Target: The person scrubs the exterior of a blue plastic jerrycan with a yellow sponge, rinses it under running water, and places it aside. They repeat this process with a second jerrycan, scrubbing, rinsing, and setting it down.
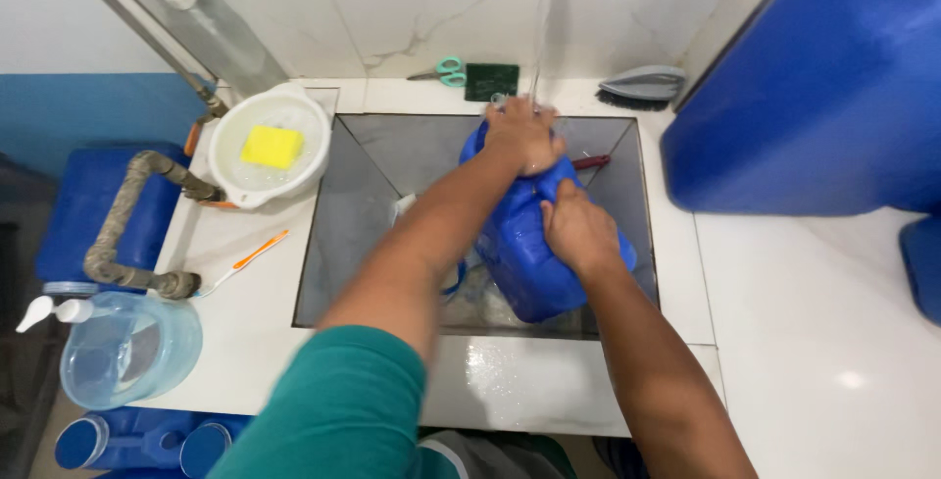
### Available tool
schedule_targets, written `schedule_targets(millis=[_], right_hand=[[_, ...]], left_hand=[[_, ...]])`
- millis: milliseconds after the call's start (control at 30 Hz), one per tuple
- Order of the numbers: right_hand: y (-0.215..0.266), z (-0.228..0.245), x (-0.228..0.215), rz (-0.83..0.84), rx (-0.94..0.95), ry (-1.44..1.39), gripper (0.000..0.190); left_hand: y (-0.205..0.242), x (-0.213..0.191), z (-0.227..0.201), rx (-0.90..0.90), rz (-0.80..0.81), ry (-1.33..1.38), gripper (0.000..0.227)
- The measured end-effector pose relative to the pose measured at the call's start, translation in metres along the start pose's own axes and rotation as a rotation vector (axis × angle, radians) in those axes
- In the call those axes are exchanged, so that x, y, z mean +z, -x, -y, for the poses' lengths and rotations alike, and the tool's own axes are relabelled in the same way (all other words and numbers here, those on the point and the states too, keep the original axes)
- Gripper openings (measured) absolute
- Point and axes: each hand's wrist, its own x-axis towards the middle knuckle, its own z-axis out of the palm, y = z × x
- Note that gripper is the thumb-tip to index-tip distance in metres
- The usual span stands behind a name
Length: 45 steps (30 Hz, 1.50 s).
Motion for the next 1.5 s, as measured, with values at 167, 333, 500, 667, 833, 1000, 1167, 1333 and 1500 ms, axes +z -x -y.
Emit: schedule_targets(millis=[167,333,500,667,833,1000,1167,1333,1500], right_hand=[[-0.012,0.013,-0.004,-0.02,0.047,-0.037,0.04],[-0.02,0.026,-0.003,0.004,0.058,0.038,0.042],[-0.029,0.017,-0.012,0.034,-0.031,0.087,0.046],[-0.022,0.04,0.001,0.056,-0.116,0.158,0.047],[-0.014,0.047,-0.005,0.137,-0.122,0.196,0.047],[-0.019,0.043,-0.015,0.123,-0.108,0.146,0.048],[-0.026,0.037,-0.007,0.146,-0.08,0.236,0.05],[-0.037,0.034,-0.01,0.145,-0.111,0.201,0.054],[-0.034,0.038,-0.004,0.157,-0.227,0.274,0.052]], left_hand=[[-0.006,-0.002,-0.007,0.2,-0.006,-0.134,0.057],[-0.024,-0.003,0.018,-0.2,0.029,-0.032,0.057],[-0.029,-0.013,0.072,-0.072,0.348,-0.293,0.04],[-0.002,0.011,0.08,0.109,-0.123,-0.186,0.041],[0.023,0.009,0.107,-0.102,0.053,-0.225,0.05],[0.034,-0.002,0.1,0.045,-0.052,-0.302,0.044],[0.068,-0.011,0.109,-0.198,0.491,0.046,0.073],[0.078,-0.029,0.107,0.194,0.112,-0.238,0.064],[0.102,-0.032,0.097,-0.087,0.204,-0.113,0.096]])
